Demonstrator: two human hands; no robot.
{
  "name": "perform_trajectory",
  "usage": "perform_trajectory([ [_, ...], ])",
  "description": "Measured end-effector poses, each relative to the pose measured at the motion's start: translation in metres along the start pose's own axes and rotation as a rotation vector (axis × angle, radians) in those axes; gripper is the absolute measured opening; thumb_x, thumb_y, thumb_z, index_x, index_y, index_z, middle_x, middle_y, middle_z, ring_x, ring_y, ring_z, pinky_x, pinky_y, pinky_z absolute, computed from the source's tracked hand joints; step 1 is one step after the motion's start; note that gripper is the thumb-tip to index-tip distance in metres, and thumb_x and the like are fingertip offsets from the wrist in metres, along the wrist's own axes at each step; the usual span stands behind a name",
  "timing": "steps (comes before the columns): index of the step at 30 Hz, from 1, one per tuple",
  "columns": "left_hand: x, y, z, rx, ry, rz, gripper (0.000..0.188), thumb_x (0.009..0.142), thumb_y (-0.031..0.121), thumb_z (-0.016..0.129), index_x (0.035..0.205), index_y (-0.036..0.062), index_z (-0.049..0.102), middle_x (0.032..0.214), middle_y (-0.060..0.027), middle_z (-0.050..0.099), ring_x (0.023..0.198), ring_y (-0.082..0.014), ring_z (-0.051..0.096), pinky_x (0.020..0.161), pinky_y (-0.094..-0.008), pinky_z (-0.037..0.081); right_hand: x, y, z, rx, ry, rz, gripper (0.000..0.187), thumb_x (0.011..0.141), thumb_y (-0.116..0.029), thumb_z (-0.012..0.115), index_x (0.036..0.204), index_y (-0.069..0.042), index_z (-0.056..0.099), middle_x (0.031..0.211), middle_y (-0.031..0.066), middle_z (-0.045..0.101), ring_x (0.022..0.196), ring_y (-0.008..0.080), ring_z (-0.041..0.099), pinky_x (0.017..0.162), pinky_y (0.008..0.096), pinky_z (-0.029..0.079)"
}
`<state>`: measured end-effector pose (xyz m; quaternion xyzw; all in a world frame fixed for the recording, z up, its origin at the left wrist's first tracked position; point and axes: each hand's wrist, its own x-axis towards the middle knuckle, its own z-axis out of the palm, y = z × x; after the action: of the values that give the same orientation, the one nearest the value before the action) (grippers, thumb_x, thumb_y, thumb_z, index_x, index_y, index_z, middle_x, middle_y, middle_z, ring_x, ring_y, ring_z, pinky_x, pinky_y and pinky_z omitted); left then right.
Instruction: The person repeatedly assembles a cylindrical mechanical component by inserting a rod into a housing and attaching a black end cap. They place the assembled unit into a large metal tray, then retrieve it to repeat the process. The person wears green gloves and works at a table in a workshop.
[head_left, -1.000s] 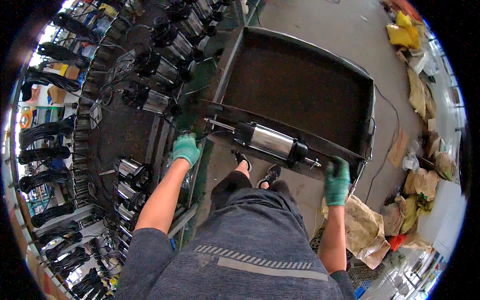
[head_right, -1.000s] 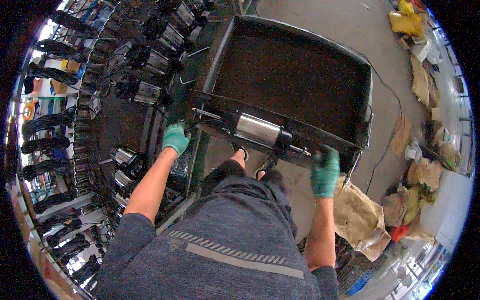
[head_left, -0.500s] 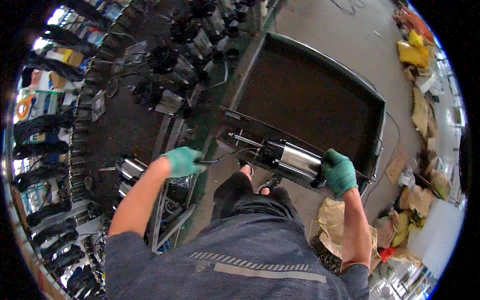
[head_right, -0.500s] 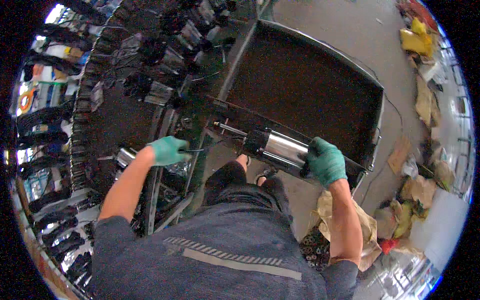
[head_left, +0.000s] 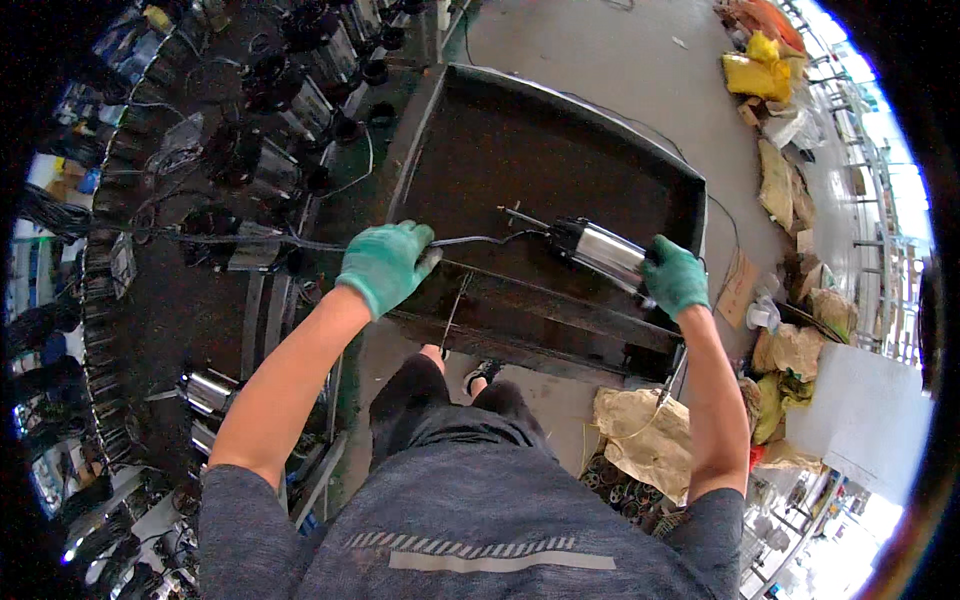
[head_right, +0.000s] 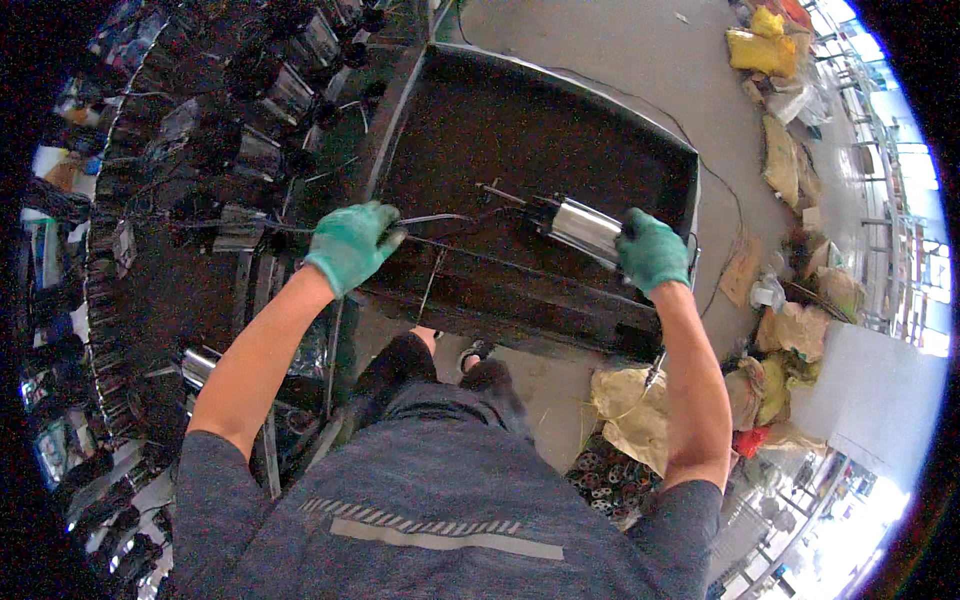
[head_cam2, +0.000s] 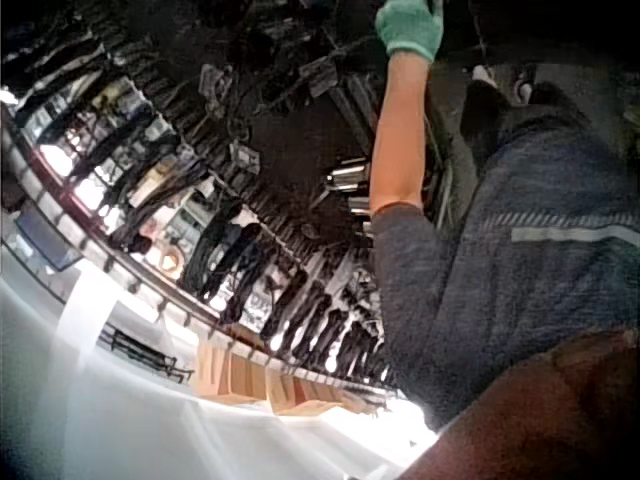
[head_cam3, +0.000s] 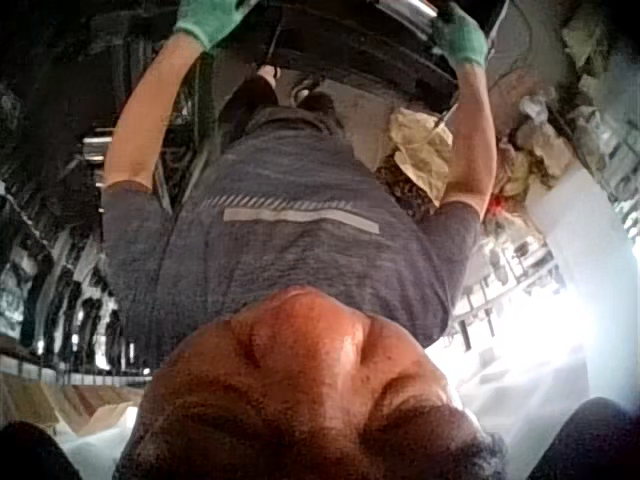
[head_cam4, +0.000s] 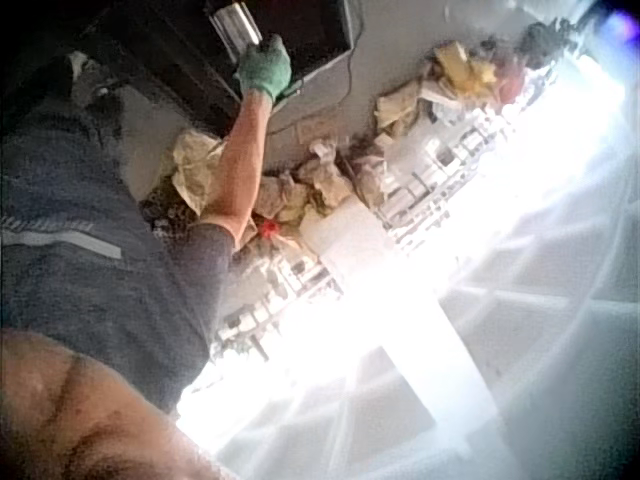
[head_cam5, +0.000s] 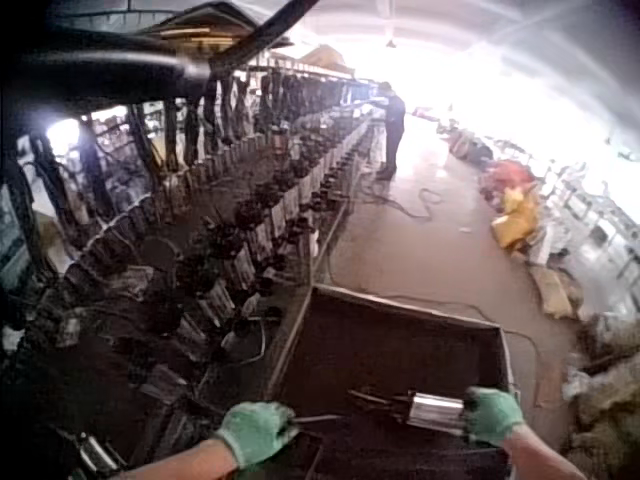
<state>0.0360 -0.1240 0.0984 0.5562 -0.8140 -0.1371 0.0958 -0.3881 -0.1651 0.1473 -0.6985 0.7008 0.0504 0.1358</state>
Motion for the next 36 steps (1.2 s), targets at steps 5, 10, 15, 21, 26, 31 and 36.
perform_trajectory([
  [5,0.044,-0.005,0.063,0.027,-0.019,-0.016,0.021,0.095,0.027,0.059,0.106,0.0107,0.068,0.099,-0.014,0.068,0.086,-0.0367,0.068,0.076,-0.0491,0.054,0.043,0.01,0.06,-0.069,-0.009,-0.005,0.031,0.087,-0.029,0.066,0.112,-0.012,0.065,0.11,0.0156,0.07,0.103,0.0389,0.067,0.087,0.0503,0.054],
  [10,0.049,-0.025,0.089,-0.032,0.016,-0.125,0.017,0.089,0.023,0.062,0.102,0.0122,0.067,0.096,-0.0133,0.07,0.086,-0.0366,0.068,0.073,-0.0487,0.055,0.073,0.007,0.101,-0.068,-0.051,-0.009,0.033,0.087,-0.028,0.067,0.116,-0.013,0.063,0.119,0.0135,0.067,0.105,0.0392,0.066,0.087,0.0499,0.054],
  [15,0.057,-0.026,0.09,-0.065,-0.072,-0.315,0.018,0.09,0.029,0.061,0.098,0.0135,0.068,0.097,-0.013,0.071,0.088,-0.038,0.068,0.074,-0.0491,0.054,0.084,0.006,0.142,0.038,0.065,-0.076,0.036,0.087,-0.028,0.07,0.118,-0.011,0.061,0.124,0.0144,0.063,0.106,0.0387,0.067,0.085,0.0504,0.055],
  [21,0.063,-0.025,0.089,-0.039,-0.177,-0.44,0.023,0.092,0.034,0.06,0.099,0.0142,0.069,0.098,-0.0146,0.072,0.091,-0.0387,0.068,0.078,-0.0506,0.054,0.101,-0.012,0.154,0.009,-0.003,-0.049,0.038,0.088,-0.025,0.069,0.122,-0.011,0.06,0.13,0.0138,0.06,0.106,0.0394,0.067,0.084,0.0503,0.056],
  [26,0.073,-0.018,0.08,-0.009,-0.299,-0.51,0.026,0.092,0.035,0.059,0.103,0.0152,0.071,0.104,-0.0148,0.073,0.098,-0.0379,0.068,0.083,-0.0498,0.054,0.11,-0.009,0.178,0.057,0.073,-0.028,0.039,0.088,-0.023,0.069,0.124,-0.012,0.058,0.131,0.0139,0.06,0.104,0.0397,0.067,0.082,0.0495,0.057],
  [31,0.079,-0.01,0.071,0.023,-0.382,-0.566,0.028,0.093,0.035,0.057,0.106,0.0154,0.071,0.108,-0.0144,0.073,0.101,-0.0377,0.068,0.086,-0.0491,0.054,0.085,-0.02,0.145,0.177,0.156,-0.063,0.04,0.088,-0.019,0.069,0.126,-0.011,0.059,0.128,0.0141,0.062,0.101,0.0389,0.068,0.081,0.0475,0.057],
  [36,0.079,-0.009,0.072,0.05,-0.398,-0.585,0.029,0.094,0.038,0.056,0.105,0.0155,0.071,0.106,-0.0153,0.073,0.101,-0.0381,0.068,0.086,-0.049,0.054,0.029,0.036,0.106,0.385,0.432,-0.072,0.027,0.09,-0.009,0.066,0.118,-0.008,0.064,0.107,0.0158,0.07,0.093,0.0351,0.069,0.083,0.0406,0.055],
])
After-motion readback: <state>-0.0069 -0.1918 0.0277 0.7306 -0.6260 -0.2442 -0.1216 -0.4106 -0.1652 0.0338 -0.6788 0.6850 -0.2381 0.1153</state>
